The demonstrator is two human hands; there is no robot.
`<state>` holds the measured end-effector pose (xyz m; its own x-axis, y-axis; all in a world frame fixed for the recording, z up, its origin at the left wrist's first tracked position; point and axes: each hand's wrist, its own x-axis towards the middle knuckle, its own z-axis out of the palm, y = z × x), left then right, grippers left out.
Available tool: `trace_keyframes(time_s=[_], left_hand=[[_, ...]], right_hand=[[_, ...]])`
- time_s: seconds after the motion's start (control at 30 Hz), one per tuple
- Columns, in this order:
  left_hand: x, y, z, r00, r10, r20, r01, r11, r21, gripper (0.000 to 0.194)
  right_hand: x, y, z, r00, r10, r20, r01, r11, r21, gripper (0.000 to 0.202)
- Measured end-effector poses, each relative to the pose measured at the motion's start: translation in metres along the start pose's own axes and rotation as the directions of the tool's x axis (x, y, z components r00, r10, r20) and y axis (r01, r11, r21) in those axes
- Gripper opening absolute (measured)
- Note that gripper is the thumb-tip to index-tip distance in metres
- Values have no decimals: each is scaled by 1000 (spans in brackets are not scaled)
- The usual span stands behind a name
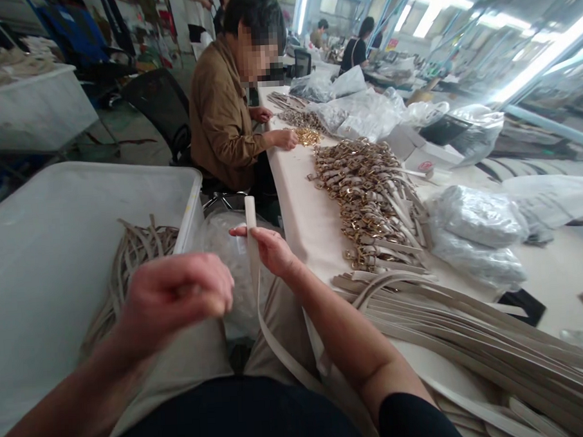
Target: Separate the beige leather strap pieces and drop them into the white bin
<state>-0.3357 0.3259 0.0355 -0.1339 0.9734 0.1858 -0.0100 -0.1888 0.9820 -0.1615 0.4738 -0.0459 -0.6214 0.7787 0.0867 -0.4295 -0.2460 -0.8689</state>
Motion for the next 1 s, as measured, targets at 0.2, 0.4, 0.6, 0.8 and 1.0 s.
trace_keyframes(time_s=[0.2, 0.4, 0.6, 0.8, 1.0], left_hand=[[45, -80, 21, 916, -398, -50, 386, 909, -156, 55], [41, -101, 21, 861, -508, 25, 496, 827, -263, 46], [50, -100, 0, 821, -533, -203, 384, 780, -495, 23], [70, -84, -6, 643, -691, -330, 222, 581, -783, 27], [69, -79, 3, 633, -715, -296, 208, 526, -825, 28]], right_hand=[[-4, 6, 3, 985, 141, 99, -128, 984, -127, 40], [-6, 7, 5, 976, 216, 40, -202, 953, -224, 49], [-1, 4, 5, 974, 122, -193, -184, 921, -342, 31], [-18, -10, 32, 962, 270, -33, -201, 621, -758, 31], [-26, -10, 51, 977, 212, -38, -58, 87, -995, 30]])
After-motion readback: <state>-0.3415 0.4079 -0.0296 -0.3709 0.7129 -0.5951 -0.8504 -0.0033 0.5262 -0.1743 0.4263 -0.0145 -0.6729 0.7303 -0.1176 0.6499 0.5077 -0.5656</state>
